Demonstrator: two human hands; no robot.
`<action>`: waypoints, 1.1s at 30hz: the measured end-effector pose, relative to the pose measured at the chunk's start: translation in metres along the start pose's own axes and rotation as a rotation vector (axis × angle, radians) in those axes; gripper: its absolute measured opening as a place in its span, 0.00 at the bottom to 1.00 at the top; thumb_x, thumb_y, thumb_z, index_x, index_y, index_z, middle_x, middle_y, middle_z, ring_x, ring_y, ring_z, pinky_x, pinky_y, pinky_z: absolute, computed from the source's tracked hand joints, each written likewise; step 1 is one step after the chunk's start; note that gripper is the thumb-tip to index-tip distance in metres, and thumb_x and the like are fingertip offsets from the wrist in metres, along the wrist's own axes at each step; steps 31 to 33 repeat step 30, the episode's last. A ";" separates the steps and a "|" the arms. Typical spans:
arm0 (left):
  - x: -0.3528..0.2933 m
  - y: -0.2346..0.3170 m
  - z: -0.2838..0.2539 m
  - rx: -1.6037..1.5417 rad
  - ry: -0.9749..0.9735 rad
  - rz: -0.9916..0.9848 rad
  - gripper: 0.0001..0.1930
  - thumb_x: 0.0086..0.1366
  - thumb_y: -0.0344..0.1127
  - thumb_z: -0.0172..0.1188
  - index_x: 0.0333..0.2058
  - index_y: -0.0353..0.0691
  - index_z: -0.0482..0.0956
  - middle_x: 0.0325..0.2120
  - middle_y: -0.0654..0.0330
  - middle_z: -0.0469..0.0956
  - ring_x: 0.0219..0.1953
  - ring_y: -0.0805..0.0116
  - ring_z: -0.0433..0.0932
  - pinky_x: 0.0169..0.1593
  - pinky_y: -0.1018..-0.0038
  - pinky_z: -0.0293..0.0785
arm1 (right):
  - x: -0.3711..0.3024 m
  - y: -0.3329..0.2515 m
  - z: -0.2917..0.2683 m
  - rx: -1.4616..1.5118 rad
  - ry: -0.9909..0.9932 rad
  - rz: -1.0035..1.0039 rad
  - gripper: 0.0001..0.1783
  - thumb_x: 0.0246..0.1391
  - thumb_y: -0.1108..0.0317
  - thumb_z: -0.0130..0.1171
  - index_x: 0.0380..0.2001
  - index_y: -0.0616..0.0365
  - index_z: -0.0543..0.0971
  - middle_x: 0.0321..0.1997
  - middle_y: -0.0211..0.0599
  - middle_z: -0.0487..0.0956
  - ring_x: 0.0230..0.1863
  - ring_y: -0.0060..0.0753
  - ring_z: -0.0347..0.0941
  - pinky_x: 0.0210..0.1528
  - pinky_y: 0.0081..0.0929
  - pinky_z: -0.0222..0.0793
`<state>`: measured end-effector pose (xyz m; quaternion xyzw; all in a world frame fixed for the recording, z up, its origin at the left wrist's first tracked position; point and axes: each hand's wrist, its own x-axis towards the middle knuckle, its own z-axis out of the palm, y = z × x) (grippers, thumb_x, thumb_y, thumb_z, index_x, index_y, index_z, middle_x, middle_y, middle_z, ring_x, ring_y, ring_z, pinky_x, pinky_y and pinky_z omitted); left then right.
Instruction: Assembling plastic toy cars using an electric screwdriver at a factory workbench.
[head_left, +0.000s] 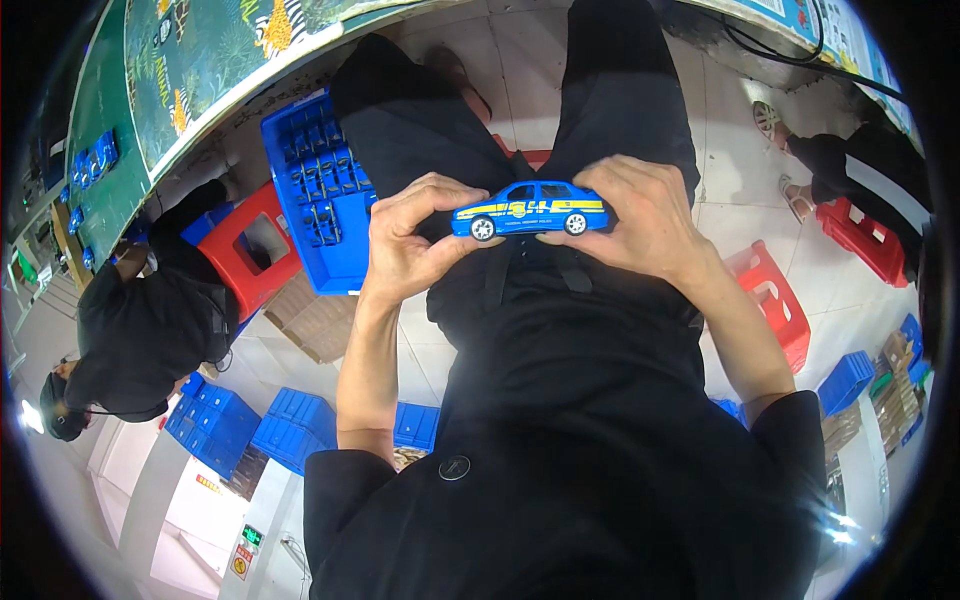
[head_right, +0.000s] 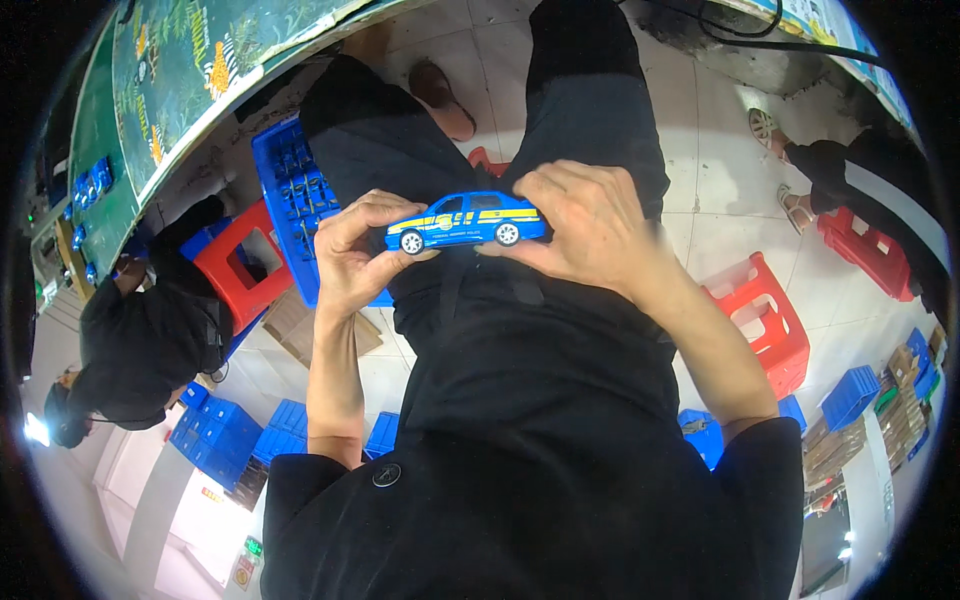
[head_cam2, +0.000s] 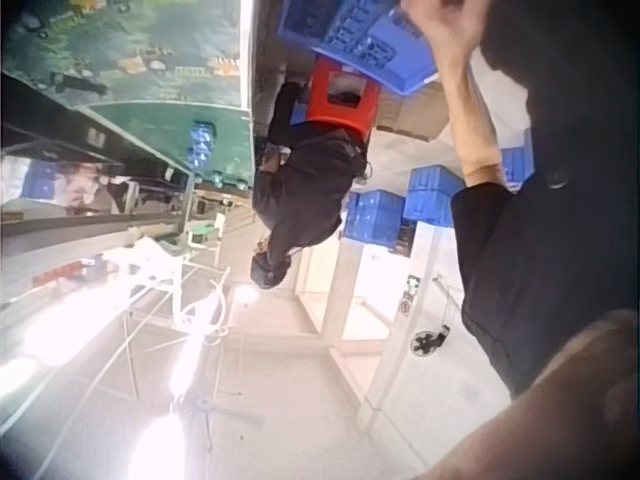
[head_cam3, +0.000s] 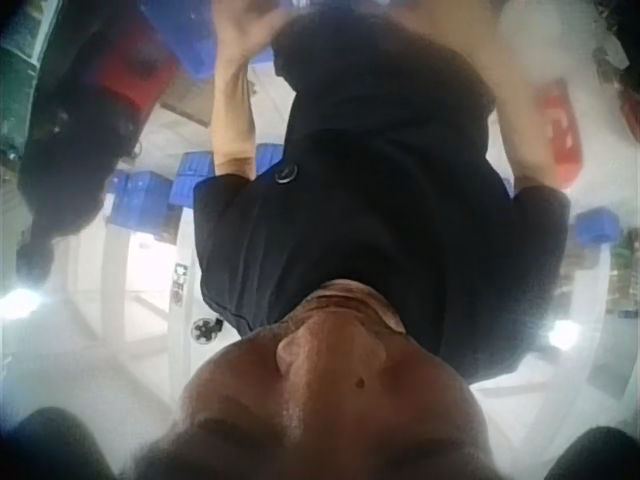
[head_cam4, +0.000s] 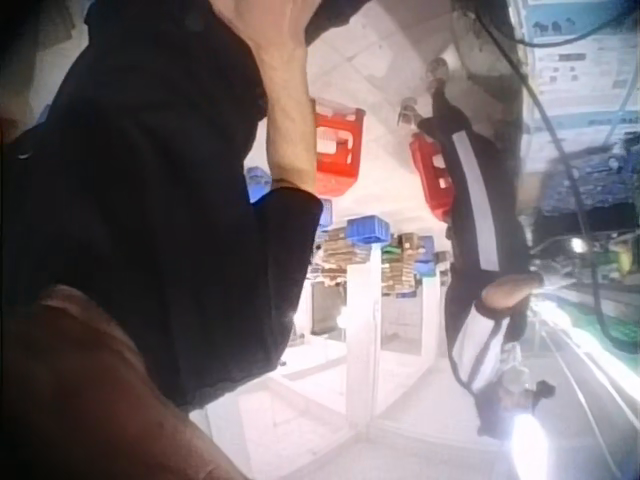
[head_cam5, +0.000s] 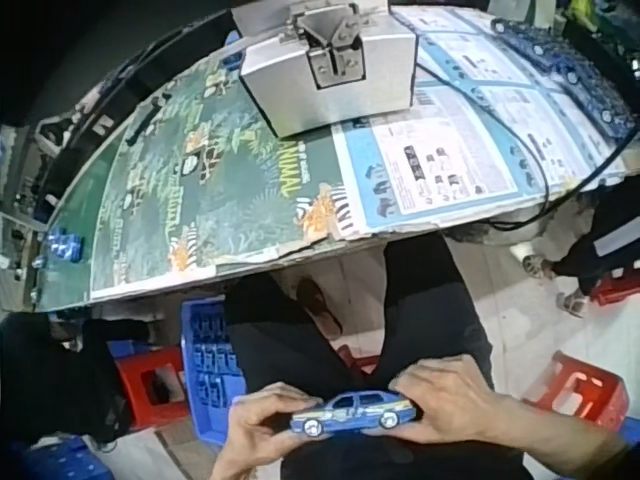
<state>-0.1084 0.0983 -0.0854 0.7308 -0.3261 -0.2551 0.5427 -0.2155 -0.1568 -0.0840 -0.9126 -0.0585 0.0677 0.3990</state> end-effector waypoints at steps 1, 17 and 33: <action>-0.001 -0.001 0.003 -0.005 -0.003 0.000 0.19 0.47 0.32 0.77 0.37 0.31 0.83 0.35 0.50 0.84 0.38 0.61 0.83 0.43 0.70 0.78 | 0.003 -0.004 0.003 0.007 0.129 -0.043 0.25 0.40 0.50 0.75 0.33 0.59 0.79 0.30 0.38 0.81 0.32 0.39 0.80 0.34 0.31 0.75; -0.008 -0.004 0.021 -0.073 0.016 -0.012 0.16 0.46 0.27 0.75 0.36 0.32 0.84 0.34 0.51 0.84 0.38 0.61 0.84 0.45 0.71 0.79 | -0.007 -0.005 0.031 0.174 0.242 -0.141 0.27 0.37 0.57 0.76 0.40 0.62 0.80 0.37 0.43 0.83 0.37 0.41 0.83 0.41 0.34 0.78; -0.023 -0.015 0.021 -0.394 -0.025 -0.405 0.17 0.50 0.32 0.77 0.40 0.38 0.85 0.37 0.55 0.85 0.39 0.59 0.84 0.48 0.71 0.79 | -0.022 0.002 0.027 0.335 0.131 0.081 0.33 0.40 0.54 0.76 0.47 0.62 0.79 0.46 0.48 0.83 0.46 0.42 0.82 0.49 0.32 0.77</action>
